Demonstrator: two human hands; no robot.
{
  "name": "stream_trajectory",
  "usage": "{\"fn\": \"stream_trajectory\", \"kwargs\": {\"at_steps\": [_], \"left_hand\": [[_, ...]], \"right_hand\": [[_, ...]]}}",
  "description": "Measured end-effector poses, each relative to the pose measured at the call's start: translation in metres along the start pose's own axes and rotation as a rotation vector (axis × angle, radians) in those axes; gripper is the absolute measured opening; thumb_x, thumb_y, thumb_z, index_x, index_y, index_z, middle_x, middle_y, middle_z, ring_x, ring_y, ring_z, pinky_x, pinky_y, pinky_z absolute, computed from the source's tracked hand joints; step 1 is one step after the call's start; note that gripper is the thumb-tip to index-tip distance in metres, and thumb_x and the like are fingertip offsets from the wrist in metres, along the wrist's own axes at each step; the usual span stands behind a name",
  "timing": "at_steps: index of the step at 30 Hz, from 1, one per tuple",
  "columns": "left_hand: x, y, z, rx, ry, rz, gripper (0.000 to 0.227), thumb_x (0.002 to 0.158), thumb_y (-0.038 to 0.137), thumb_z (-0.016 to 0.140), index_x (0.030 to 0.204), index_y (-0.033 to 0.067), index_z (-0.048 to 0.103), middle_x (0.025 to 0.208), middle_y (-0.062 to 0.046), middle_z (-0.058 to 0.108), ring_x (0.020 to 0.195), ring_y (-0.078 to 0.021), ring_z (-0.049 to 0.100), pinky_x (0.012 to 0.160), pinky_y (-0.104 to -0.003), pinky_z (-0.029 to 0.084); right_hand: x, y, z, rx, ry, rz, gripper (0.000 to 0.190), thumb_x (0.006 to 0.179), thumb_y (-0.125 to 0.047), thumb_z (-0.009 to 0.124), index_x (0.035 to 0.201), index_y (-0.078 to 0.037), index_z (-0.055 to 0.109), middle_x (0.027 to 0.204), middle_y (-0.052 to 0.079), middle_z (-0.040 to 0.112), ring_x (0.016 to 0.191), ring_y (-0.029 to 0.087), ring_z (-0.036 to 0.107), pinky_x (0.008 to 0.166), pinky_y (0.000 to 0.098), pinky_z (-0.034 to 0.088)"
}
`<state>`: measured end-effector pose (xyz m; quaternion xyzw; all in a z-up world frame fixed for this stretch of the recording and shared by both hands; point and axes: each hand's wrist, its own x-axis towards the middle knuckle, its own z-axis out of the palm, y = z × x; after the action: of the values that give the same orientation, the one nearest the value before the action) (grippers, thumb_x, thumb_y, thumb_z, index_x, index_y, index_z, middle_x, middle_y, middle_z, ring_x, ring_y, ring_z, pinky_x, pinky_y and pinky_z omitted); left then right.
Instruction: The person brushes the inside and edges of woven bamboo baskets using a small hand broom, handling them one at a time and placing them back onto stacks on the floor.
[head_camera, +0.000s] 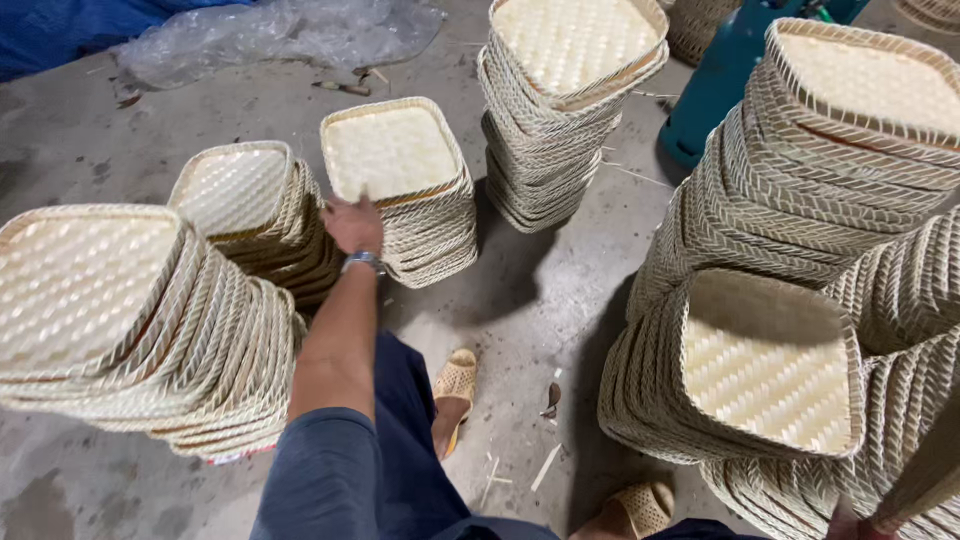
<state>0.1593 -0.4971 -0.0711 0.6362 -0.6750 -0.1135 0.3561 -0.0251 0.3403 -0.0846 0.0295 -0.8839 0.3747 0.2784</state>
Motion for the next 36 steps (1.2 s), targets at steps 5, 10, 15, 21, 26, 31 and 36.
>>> {"fn": "stream_trajectory", "kwargs": {"at_steps": [5, 10, 15, 21, 26, 31, 36], "left_hand": [[0.041, -0.016, -0.004, 0.300, -0.156, 0.244, 0.067, 0.111, 0.058, 0.046, 0.119, -0.0047, 0.067, 0.120, -0.028, 0.066, 0.112, -0.0434, 0.061, 0.103, -0.049, 0.047], [0.065, -0.021, -0.008, 0.551, -0.308, 0.346, 0.053, 0.106, 0.042, 0.046, 0.101, -0.0008, 0.078, 0.112, -0.023, 0.074, 0.108, -0.0350, 0.068, 0.093, -0.046, 0.048], [0.083, -0.013, -0.005, 0.393, -0.245, 0.134, 0.041, 0.096, 0.027, 0.054, 0.099, -0.0094, 0.073, 0.102, -0.024, 0.073, 0.090, -0.0315, 0.070, 0.076, -0.038, 0.052], [0.100, 0.015, -0.023, -0.531, 0.120, 0.002, 0.017, 0.090, 0.002, 0.058, 0.102, -0.0051, 0.067, 0.094, -0.008, 0.068, 0.073, -0.0113, 0.064, 0.055, -0.021, 0.048], [0.082, 0.030, -0.083, -1.130, 0.001, 0.193, 0.018, 0.106, -0.001, 0.063, 0.089, 0.0043, 0.060, 0.084, 0.001, 0.062, 0.071, -0.0078, 0.050, 0.061, -0.022, 0.047], [0.010, 0.066, -0.155, -1.393, -0.158, 0.157, 0.013, 0.110, 0.012, 0.062, 0.102, 0.0039, 0.068, 0.083, 0.002, 0.059, 0.071, -0.0095, 0.046, 0.060, -0.027, 0.036], [-0.098, 0.106, -0.190, -1.353, -0.330, 0.252, 0.026, 0.112, 0.017, 0.055, 0.125, -0.0012, 0.067, 0.114, -0.009, 0.076, 0.101, -0.0137, 0.072, 0.092, -0.027, 0.061]], "right_hand": [[-0.002, -0.011, 0.004, 0.015, 0.015, 0.017, 0.045, 0.099, -0.029, 0.085, 0.086, 0.003, 0.055, 0.067, 0.007, 0.052, 0.059, 0.014, 0.045, 0.063, 0.0289, 0.042], [-0.019, -0.032, -0.002, 0.005, -0.044, 0.069, 0.044, 0.096, -0.031, 0.086, 0.084, 0.001, 0.059, 0.060, 0.009, 0.054, 0.053, 0.014, 0.047, 0.058, 0.0269, 0.042], [-0.030, -0.094, -0.007, -0.030, 0.073, 0.037, 0.034, 0.095, -0.030, 0.089, 0.104, -0.002, 0.072, 0.072, 0.008, 0.063, 0.065, 0.013, 0.059, 0.069, 0.0275, 0.050], [-0.023, -0.133, -0.021, -0.027, 0.038, 0.038, 0.034, 0.090, -0.029, 0.087, 0.108, -0.003, 0.074, 0.074, 0.010, 0.066, 0.067, 0.017, 0.064, 0.069, 0.0310, 0.052], [-0.019, -0.143, -0.032, -0.059, -0.051, 0.066, 0.036, 0.094, -0.032, 0.086, 0.108, -0.002, 0.073, 0.077, 0.012, 0.068, 0.070, 0.020, 0.065, 0.076, 0.0373, 0.054], [-0.007, -0.199, -0.031, 0.321, -0.458, 0.170, 0.044, 0.101, -0.019, 0.066, 0.143, -0.007, 0.066, 0.102, 0.017, 0.072, 0.077, 0.030, 0.065, 0.058, 0.0423, 0.055], [-0.006, -0.303, -0.005, 0.300, -0.561, -0.542, 0.046, 0.094, -0.014, 0.067, 0.140, -0.012, 0.061, 0.111, 0.016, 0.073, 0.092, 0.029, 0.074, 0.078, 0.0384, 0.059]]}}
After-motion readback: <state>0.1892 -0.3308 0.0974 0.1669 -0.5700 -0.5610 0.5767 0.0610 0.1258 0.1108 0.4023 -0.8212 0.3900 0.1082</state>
